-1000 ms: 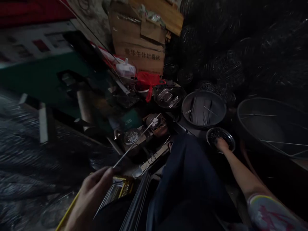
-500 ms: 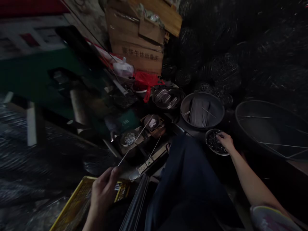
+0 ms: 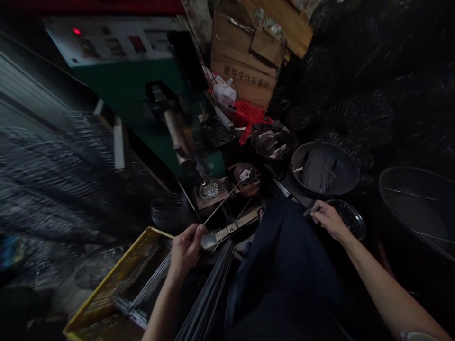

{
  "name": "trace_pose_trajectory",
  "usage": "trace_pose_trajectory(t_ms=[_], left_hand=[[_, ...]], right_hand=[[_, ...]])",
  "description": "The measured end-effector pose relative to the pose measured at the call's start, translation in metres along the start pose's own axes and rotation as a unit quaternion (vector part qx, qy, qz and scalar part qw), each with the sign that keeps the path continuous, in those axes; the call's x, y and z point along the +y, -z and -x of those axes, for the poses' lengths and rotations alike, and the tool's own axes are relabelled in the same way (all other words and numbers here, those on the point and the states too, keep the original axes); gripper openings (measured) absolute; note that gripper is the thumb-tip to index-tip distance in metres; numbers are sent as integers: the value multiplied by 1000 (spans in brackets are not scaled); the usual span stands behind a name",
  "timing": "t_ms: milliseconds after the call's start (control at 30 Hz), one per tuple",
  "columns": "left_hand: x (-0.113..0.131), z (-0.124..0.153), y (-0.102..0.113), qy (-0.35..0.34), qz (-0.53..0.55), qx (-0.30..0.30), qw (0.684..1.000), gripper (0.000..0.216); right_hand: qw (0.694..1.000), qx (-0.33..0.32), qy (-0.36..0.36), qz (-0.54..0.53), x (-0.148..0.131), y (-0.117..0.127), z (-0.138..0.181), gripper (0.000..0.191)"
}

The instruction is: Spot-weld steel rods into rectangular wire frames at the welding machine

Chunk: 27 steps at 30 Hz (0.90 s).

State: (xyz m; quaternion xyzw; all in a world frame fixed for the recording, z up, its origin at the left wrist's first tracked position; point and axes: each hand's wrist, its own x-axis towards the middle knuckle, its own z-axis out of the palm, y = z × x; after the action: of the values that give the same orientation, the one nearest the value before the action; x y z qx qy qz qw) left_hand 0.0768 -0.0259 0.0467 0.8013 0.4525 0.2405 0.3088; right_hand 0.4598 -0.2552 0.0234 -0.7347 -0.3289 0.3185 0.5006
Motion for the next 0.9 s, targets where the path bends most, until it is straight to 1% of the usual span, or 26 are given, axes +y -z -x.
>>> trace_pose_trajectory(t_ms=[100,233,333,433,500,567,667,800,900], left_hand=[[-4,4,1,-5,10,6,1000,36],[-7,7,1,-9,26,6,1000,36],[-8,7,0,-11,34,8,999,35],[-7,6,-1,-12,45,8,999,36],[-6,5,-1,-13,55,6,998,36],[-7,4,-2,-16,59,3,998,37],[-8,2,-4,-22,55,1,998,36],[-7,-1,-7,-25,47,7,999,34],[-4,-5,-8,-34,40,20,998,32]], right_hand=[[999,-33,-3,23,-6,-12,0,24],[995,-81,27,58,-6,-18,-3,27],[985,-89,62,137,-2,-20,-6,32],[971,-75,77,212,0,-24,-7,38],[977,-81,57,191,-1,-26,-5,45],[985,-100,25,138,-4,-28,-3,53],[990,-116,0,81,-8,-29,1,55],[992,-111,16,52,-9,-31,3,48],[990,-100,60,73,-8,-33,2,39]])
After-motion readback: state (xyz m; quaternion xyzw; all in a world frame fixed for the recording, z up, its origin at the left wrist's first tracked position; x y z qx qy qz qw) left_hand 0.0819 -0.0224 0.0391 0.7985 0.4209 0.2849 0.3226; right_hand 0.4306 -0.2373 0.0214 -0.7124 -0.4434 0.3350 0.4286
